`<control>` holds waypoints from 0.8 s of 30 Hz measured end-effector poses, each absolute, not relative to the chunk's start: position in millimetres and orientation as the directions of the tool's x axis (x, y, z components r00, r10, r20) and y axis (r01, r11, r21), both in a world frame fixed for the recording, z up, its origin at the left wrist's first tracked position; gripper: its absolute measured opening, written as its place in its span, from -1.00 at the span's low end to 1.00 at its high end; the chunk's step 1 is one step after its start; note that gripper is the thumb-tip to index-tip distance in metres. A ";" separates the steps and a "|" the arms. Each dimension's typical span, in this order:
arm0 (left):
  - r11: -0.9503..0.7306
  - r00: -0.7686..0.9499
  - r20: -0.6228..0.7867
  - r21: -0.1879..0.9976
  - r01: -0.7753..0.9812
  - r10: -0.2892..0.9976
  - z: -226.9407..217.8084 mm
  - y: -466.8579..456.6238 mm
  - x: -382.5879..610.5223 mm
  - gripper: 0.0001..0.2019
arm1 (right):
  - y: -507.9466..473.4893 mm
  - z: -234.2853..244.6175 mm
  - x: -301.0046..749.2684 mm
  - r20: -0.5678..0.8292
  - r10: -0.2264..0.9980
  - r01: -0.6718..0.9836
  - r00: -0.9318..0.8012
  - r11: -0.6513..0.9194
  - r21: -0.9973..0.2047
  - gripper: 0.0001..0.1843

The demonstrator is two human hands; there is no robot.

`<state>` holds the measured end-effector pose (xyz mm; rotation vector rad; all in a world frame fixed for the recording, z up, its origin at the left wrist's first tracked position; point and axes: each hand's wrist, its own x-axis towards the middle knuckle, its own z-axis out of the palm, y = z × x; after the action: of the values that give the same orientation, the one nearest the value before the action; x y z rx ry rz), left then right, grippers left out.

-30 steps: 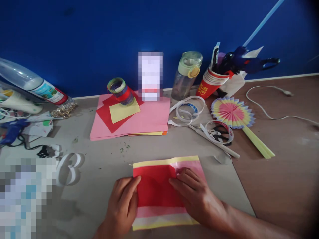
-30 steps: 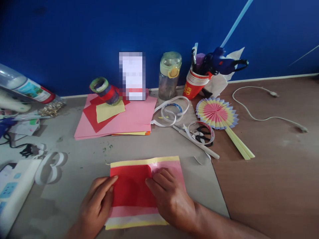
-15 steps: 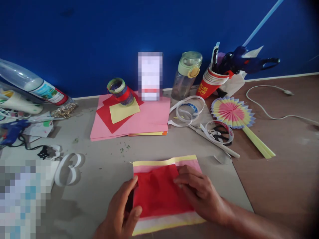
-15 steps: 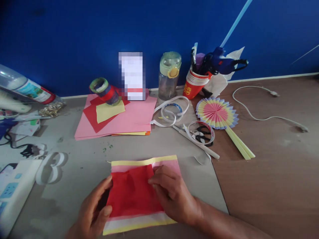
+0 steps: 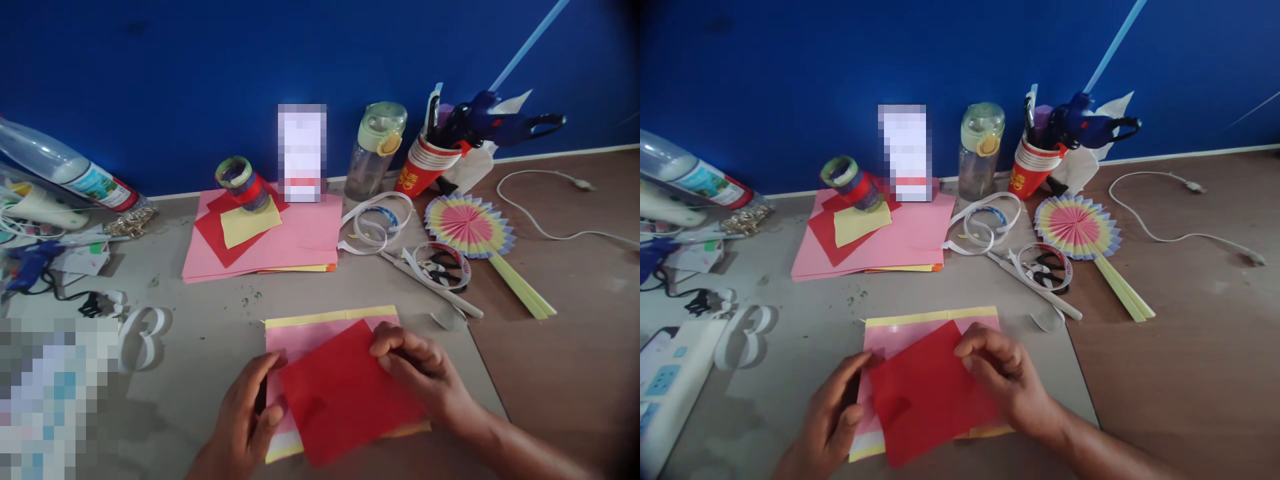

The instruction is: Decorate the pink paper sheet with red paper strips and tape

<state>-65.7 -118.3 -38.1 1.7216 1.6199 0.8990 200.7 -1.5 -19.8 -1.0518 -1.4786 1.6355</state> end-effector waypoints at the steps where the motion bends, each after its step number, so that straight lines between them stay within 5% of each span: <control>1: -0.070 0.034 0.062 0.793 0.605 0.997 -38.1 -119.4 -66.5 -0.51 | -2.1 -20.9 200.6 -0.152 0.904 0.042 -0.399 -0.148 -0.988 -0.88; 7: 0.003 -0.055 0.031 0.840 0.542 0.998 -38.6 -125.2 -66.4 -0.41 | -7.1 -24.8 195.4 -0.102 0.965 0.182 -0.243 -0.057 -0.982 -0.88; 13: -0.117 0.000 0.153 0.758 0.642 0.988 -25.7 -113.5 -64.4 -0.68 | -11.2 -26.3 192.8 0.096 0.940 0.239 -0.326 0.180 -0.954 -0.90; 24: -0.029 0.007 0.033 0.739 0.673 0.999 -15.0 -119.1 -58.8 -0.63 | -9.8 -27.0 194.5 0.066 0.962 0.277 -0.264 0.141 -0.950 -0.90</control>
<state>-58.8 -119.1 -15.0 1.7562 1.7179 0.7937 194.5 -9.8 -27.0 -1.2109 -1.6699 1.1559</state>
